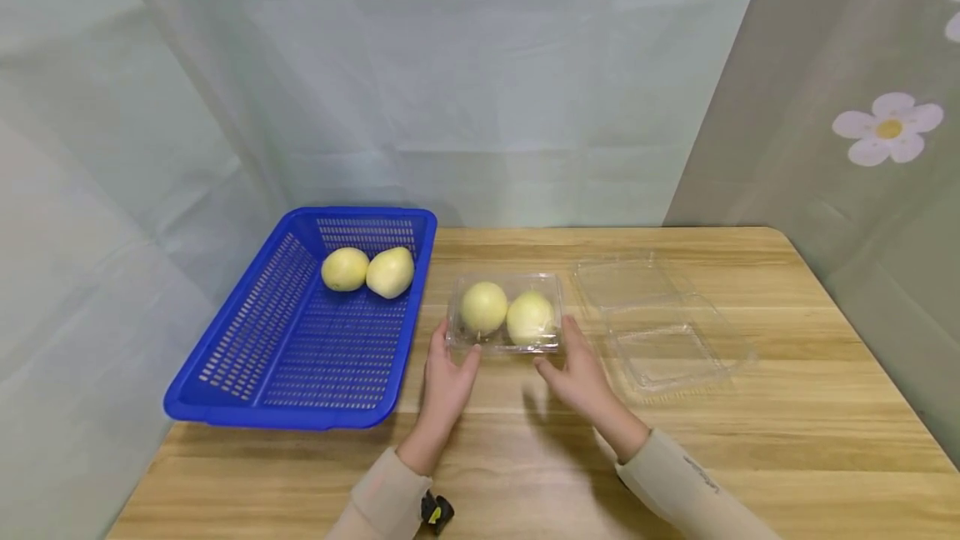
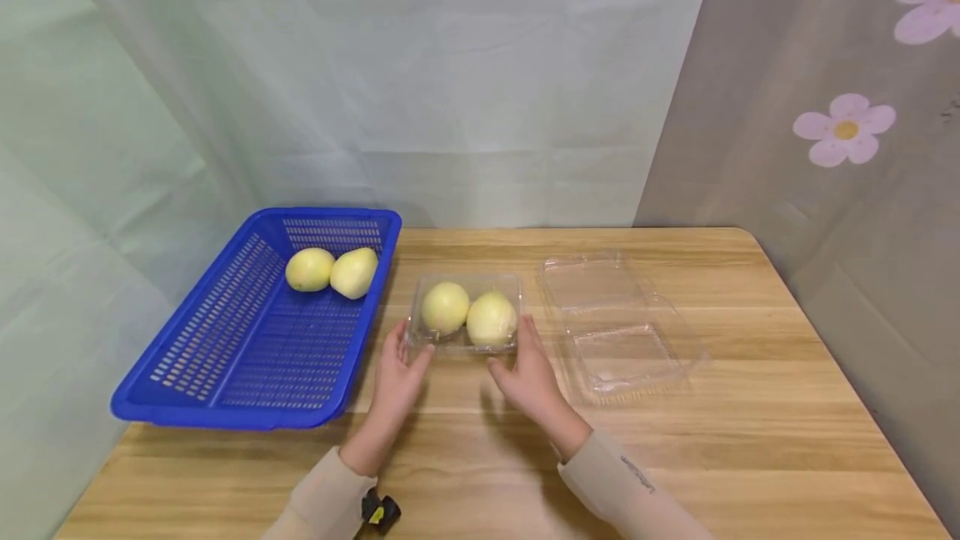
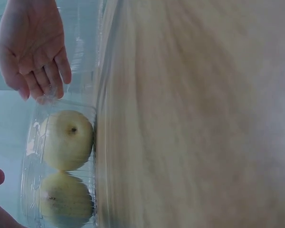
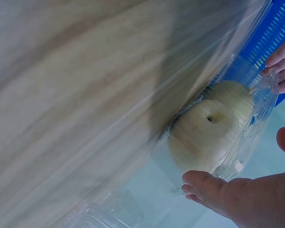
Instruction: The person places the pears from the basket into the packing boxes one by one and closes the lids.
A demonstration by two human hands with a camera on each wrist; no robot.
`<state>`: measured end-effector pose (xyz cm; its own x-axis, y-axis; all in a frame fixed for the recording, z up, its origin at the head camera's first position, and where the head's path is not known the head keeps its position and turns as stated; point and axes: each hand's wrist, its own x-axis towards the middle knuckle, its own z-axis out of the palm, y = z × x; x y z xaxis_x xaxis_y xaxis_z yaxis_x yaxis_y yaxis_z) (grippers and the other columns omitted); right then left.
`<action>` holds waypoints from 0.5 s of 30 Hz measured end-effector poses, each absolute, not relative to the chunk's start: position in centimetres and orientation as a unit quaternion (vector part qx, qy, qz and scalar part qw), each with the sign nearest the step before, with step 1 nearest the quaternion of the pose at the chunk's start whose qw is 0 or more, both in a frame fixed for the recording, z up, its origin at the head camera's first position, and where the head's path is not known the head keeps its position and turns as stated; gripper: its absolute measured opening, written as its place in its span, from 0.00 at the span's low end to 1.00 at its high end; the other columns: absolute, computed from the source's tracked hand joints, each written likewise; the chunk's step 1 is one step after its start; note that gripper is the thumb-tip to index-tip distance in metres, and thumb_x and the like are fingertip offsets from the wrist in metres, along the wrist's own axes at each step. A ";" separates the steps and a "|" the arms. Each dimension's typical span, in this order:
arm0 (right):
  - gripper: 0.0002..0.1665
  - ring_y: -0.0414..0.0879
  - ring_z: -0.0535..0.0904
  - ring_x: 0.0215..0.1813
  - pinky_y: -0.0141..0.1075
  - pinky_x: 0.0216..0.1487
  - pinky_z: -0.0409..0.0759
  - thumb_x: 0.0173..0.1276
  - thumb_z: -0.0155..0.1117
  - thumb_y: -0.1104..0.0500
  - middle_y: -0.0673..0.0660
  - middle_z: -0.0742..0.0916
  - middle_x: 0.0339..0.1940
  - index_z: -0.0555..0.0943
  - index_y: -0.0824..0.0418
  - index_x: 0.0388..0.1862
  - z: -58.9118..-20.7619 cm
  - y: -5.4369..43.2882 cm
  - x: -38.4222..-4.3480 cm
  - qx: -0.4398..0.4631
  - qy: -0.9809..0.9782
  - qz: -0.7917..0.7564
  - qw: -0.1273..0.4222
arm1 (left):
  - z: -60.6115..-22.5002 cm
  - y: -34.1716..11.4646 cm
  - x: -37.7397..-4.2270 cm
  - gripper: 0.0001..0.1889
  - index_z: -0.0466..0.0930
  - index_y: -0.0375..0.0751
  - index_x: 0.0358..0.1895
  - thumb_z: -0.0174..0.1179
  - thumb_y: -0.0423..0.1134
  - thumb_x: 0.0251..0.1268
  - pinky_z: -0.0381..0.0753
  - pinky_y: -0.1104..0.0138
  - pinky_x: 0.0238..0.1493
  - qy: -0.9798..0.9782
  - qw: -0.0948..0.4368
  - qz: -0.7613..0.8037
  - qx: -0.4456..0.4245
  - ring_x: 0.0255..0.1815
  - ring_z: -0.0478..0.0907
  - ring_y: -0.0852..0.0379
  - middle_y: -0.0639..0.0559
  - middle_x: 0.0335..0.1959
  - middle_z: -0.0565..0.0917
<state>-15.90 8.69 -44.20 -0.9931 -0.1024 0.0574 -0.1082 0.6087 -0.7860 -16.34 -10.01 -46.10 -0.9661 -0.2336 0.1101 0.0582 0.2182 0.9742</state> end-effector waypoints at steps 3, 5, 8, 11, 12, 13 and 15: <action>0.49 0.65 0.46 0.76 0.54 0.74 0.46 0.63 0.62 0.58 0.73 0.52 0.75 0.47 0.78 0.72 -44.2 8.7 -16.2 0.061 -0.898 0.436 0.003 | -46.1 -9.9 -16.8 0.37 0.54 0.24 0.69 0.59 0.31 0.57 0.55 0.45 0.71 -0.771 0.119 -0.623 0.059 0.71 0.56 0.33 0.28 0.69 0.60; 0.50 0.65 0.46 0.76 0.54 0.75 0.46 0.63 0.62 0.58 0.72 0.52 0.75 0.46 0.77 0.72 -44.1 8.7 -16.3 0.059 -0.899 0.434 0.001 | -46.1 -9.8 -17.1 0.37 0.54 0.24 0.69 0.59 0.31 0.57 0.54 0.45 0.71 -0.767 0.120 -0.627 0.057 0.71 0.56 0.33 0.28 0.69 0.60; 0.50 0.65 0.46 0.76 0.54 0.75 0.46 0.63 0.62 0.57 0.72 0.51 0.75 0.46 0.77 0.72 -44.2 8.7 -16.7 0.061 -0.899 0.435 0.002 | -46.1 -9.8 -17.4 0.37 0.54 0.25 0.69 0.59 0.30 0.57 0.54 0.45 0.71 -0.763 0.118 -0.633 0.058 0.71 0.56 0.33 0.28 0.69 0.60; 0.50 0.63 0.46 0.76 0.53 0.75 0.46 0.63 0.62 0.57 0.71 0.51 0.76 0.46 0.76 0.73 -44.3 8.7 -17.0 0.060 -0.896 0.440 0.000 | -46.2 -9.9 -17.7 0.37 0.54 0.24 0.69 0.59 0.30 0.57 0.55 0.45 0.71 -0.761 0.117 -0.635 0.061 0.71 0.56 0.33 0.28 0.69 0.60; 0.50 0.63 0.46 0.76 0.53 0.75 0.46 0.63 0.62 0.58 0.70 0.51 0.76 0.46 0.75 0.73 -44.3 8.7 -17.1 0.059 -0.895 0.443 0.000 | -46.2 -9.9 -17.8 0.37 0.54 0.24 0.69 0.59 0.30 0.58 0.55 0.45 0.71 -0.761 0.119 -0.634 0.062 0.71 0.56 0.33 0.28 0.69 0.60; 0.50 0.63 0.46 0.76 0.53 0.75 0.46 0.63 0.63 0.58 0.70 0.51 0.76 0.46 0.75 0.73 -44.4 8.7 -17.3 0.059 -0.894 0.443 0.000 | -46.2 -9.9 -17.9 0.36 0.54 0.24 0.69 0.59 0.30 0.57 0.55 0.45 0.71 -0.762 0.122 -0.633 0.061 0.71 0.57 0.33 0.27 0.69 0.60; 0.50 0.63 0.47 0.76 0.53 0.75 0.47 0.62 0.63 0.58 0.70 0.52 0.76 0.47 0.75 0.73 -44.6 8.6 -17.5 0.061 -0.895 0.443 0.000 | -46.2 -10.0 -18.0 0.36 0.54 0.24 0.69 0.59 0.30 0.57 0.56 0.45 0.71 -0.761 0.124 -0.634 0.062 0.71 0.57 0.33 0.27 0.69 0.60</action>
